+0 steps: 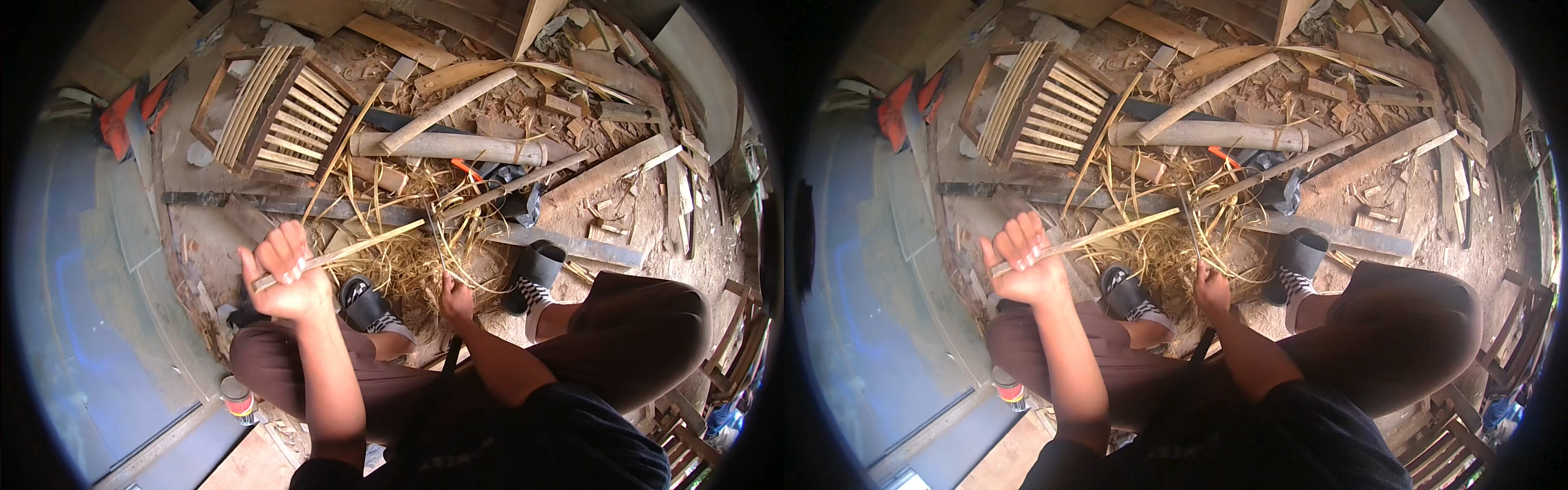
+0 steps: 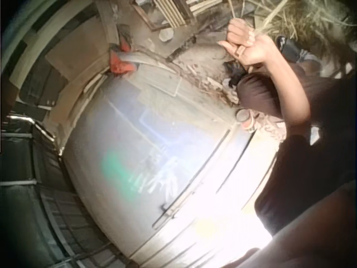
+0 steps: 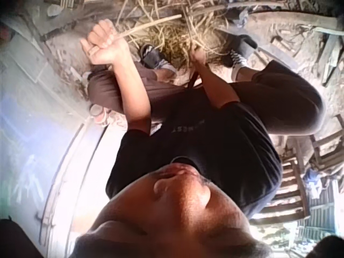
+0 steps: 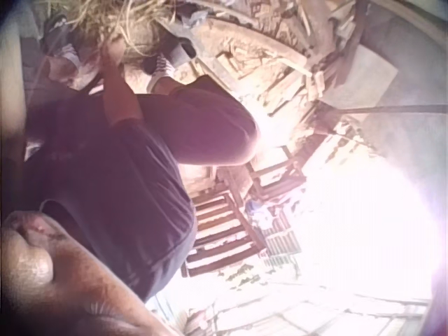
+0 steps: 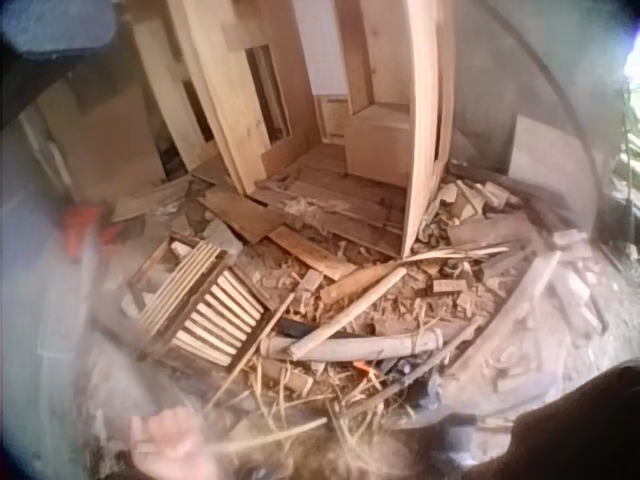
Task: The person sits on the floor and uses a knife to shave thin strips from a bamboo stick. They repeatedly scrape the bamboo to produce fine shavings, occasionally pausing to inspect the stick.
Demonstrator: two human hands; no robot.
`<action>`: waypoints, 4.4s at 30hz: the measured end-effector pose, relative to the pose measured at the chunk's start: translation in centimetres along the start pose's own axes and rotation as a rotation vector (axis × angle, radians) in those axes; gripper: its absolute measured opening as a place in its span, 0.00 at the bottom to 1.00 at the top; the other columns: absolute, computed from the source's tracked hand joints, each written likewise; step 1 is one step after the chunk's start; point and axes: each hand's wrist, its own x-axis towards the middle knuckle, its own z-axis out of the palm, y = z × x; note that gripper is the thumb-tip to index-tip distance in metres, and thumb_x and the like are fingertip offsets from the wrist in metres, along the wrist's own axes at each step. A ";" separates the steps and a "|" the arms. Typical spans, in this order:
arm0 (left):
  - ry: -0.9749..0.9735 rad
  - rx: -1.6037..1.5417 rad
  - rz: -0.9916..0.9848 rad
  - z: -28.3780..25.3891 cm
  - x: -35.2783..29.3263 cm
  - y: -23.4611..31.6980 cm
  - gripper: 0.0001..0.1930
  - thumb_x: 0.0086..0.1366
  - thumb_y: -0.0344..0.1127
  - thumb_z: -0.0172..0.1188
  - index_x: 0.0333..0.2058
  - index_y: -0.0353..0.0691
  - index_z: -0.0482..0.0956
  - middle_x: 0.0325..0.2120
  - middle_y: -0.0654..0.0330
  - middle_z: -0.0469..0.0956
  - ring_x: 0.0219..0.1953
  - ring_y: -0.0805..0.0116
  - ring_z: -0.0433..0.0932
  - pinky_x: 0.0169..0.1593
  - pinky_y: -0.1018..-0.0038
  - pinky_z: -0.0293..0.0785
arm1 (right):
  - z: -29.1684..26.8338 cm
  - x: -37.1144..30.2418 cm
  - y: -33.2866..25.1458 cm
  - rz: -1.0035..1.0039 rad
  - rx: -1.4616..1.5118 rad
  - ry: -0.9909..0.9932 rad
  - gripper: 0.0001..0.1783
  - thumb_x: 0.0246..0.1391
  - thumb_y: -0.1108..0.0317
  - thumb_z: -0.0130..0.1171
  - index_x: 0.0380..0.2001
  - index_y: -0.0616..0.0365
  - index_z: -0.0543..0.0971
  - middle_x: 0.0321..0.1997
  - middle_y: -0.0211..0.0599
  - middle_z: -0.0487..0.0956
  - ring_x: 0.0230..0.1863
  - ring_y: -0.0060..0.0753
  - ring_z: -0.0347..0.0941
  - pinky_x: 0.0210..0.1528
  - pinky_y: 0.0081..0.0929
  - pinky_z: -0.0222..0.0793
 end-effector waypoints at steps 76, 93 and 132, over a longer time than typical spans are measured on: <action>-0.056 0.057 0.041 -0.8 -2.0 1.0 0.35 0.81 0.49 0.31 0.09 0.48 0.54 0.08 0.68 0.50 0.14 0.73 0.45 0.30 0.73 0.52 | 1.1 -2.3 -4.3 -0.255 0.151 -0.127 0.36 0.70 0.41 0.47 0.33 0.71 0.79 0.19 0.50 0.79 0.22 0.46 0.78 0.31 0.51 0.73; -0.027 0.086 0.069 0.1 -1.4 1.0 0.34 0.80 0.51 0.36 0.10 0.47 0.56 0.11 0.66 0.55 0.17 0.73 0.51 0.30 0.73 0.51 | 1.9 1.6 0.2 0.087 -0.022 0.056 0.48 0.68 0.31 0.41 0.29 0.77 0.80 0.25 0.60 0.80 0.29 0.54 0.78 0.41 0.52 0.75; 0.048 -0.021 -0.140 -0.9 1.1 1.7 0.33 0.81 0.44 0.35 0.10 0.50 0.58 0.10 0.67 0.56 0.14 0.74 0.51 0.28 0.75 0.54 | 1.4 0.3 -10.8 -0.327 0.151 -0.266 0.37 0.71 0.41 0.45 0.44 0.73 0.81 0.21 0.55 0.79 0.23 0.48 0.77 0.32 0.49 0.72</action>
